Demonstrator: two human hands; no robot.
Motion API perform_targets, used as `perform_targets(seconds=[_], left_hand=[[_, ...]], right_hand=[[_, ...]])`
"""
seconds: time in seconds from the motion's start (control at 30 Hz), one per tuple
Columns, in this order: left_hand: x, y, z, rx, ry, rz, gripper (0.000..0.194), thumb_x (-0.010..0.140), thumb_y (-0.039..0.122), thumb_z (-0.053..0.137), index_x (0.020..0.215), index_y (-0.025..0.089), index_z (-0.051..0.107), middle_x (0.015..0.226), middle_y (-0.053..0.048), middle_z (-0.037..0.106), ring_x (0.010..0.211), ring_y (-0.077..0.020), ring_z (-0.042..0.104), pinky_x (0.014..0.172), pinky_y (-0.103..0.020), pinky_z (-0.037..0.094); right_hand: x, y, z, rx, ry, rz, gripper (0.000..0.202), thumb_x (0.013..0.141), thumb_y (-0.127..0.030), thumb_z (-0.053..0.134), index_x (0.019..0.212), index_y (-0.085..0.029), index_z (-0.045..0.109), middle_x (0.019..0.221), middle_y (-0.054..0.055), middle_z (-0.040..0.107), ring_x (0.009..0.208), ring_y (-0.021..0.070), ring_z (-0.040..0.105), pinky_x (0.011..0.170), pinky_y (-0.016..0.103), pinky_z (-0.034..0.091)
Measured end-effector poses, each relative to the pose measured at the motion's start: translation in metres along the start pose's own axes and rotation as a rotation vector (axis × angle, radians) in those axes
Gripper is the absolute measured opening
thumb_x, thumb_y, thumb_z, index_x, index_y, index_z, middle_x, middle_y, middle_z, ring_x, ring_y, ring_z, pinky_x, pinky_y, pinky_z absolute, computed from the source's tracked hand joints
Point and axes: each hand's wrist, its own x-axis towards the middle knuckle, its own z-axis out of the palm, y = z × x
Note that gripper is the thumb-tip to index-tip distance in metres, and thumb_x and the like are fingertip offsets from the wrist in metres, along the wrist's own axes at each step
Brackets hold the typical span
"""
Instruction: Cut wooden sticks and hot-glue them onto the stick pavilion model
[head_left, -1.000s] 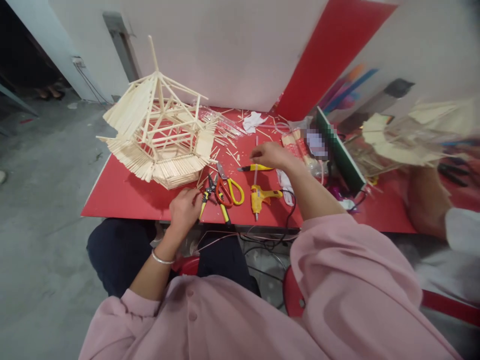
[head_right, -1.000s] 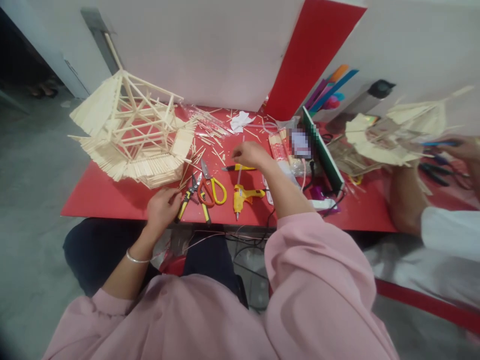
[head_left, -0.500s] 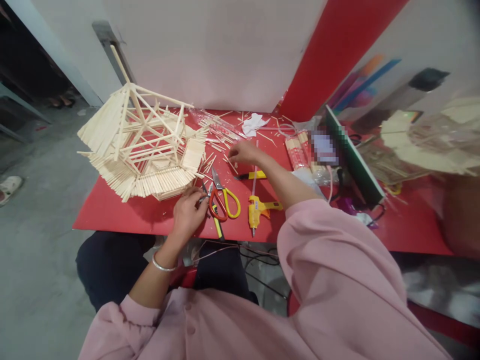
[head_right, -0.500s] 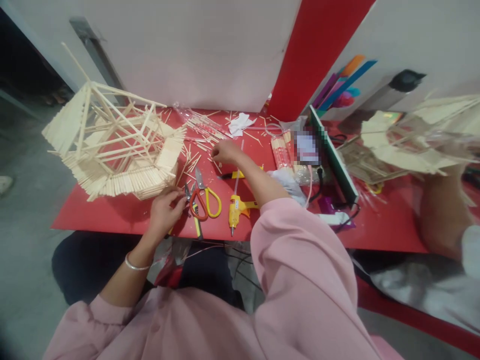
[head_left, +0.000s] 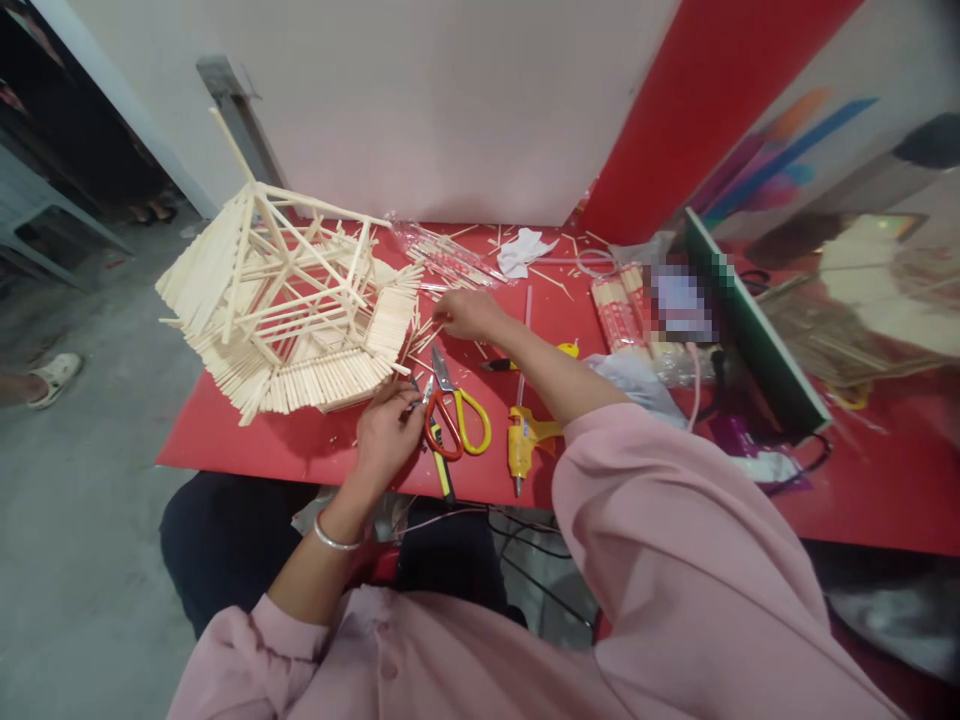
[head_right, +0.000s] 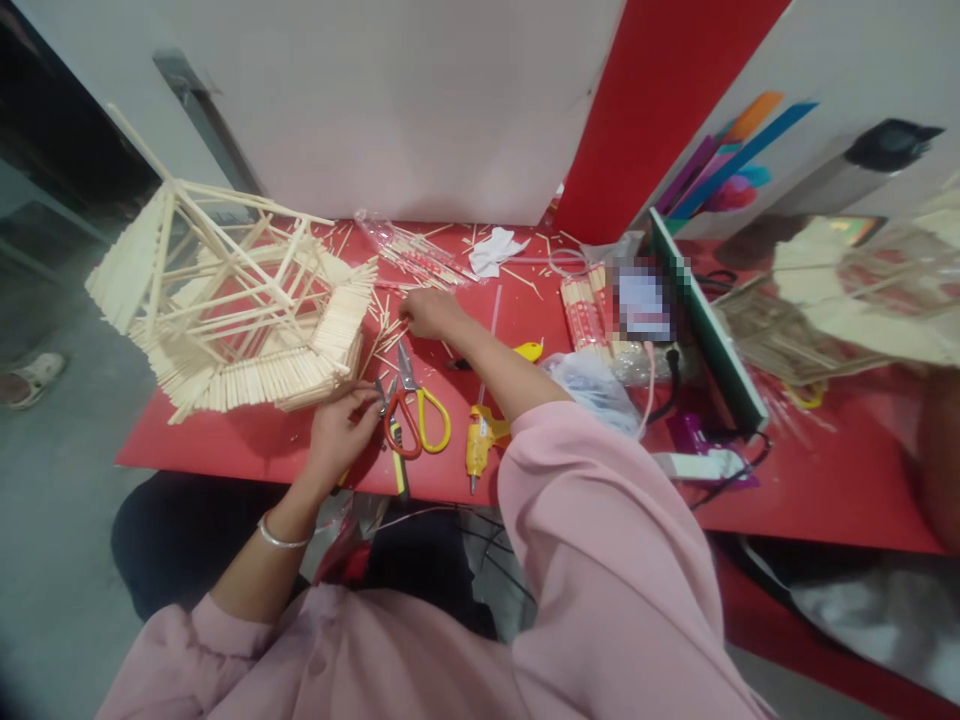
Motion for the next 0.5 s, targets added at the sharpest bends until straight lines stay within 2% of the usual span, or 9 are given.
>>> perform_targets(seconds=[0.17,0.3,0.4,0.5], left_hand=[[0.0,0.0,-0.001,-0.016,0.002,-0.039,0.012,0.086,0.02,0.062,0.09,0.022,0.072,0.106,-0.006,0.073,0.099,-0.0202,0.068,0.088,-0.032,0.054],[-0.004,-0.006,-0.003,-0.029,0.002,-0.068,0.014,0.085,0.019,0.061,0.092,0.023,0.073,0.106,-0.005,0.073,0.097,-0.0197,0.069,0.086,-0.032,0.054],[-0.005,-0.011,-0.001,-0.036,-0.016,-0.079,0.015,0.084,0.019,0.061,0.093,0.023,0.073,0.109,-0.005,0.073,0.097,-0.0199,0.069,0.086,-0.032,0.055],[-0.004,-0.011,0.001,-0.048,-0.018,-0.072,0.015,0.086,0.022,0.061,0.094,0.022,0.073,0.11,-0.006,0.072,0.097,-0.0201,0.069,0.086,-0.033,0.055]], right_hand=[[0.015,-0.009,0.002,-0.044,-0.026,-0.106,0.031,0.089,-0.025,0.052,0.111,-0.024,0.072,0.117,0.009,0.071,0.109,0.0241,0.062,0.08,0.031,0.042],[0.022,-0.012,-0.002,-0.078,-0.063,-0.11,0.028,0.088,-0.022,0.053,0.105,-0.02,0.075,0.112,0.013,0.073,0.104,0.0267,0.064,0.077,0.033,0.042],[0.024,-0.01,-0.008,-0.071,-0.099,-0.098,0.024,0.084,-0.021,0.059,0.1,-0.021,0.076,0.107,0.011,0.074,0.099,0.0264,0.065,0.078,0.032,0.043],[0.027,-0.01,-0.011,-0.03,-0.088,-0.109,0.031,0.089,-0.022,0.053,0.113,-0.019,0.072,0.117,0.013,0.071,0.108,0.028,0.062,0.084,0.035,0.043]])
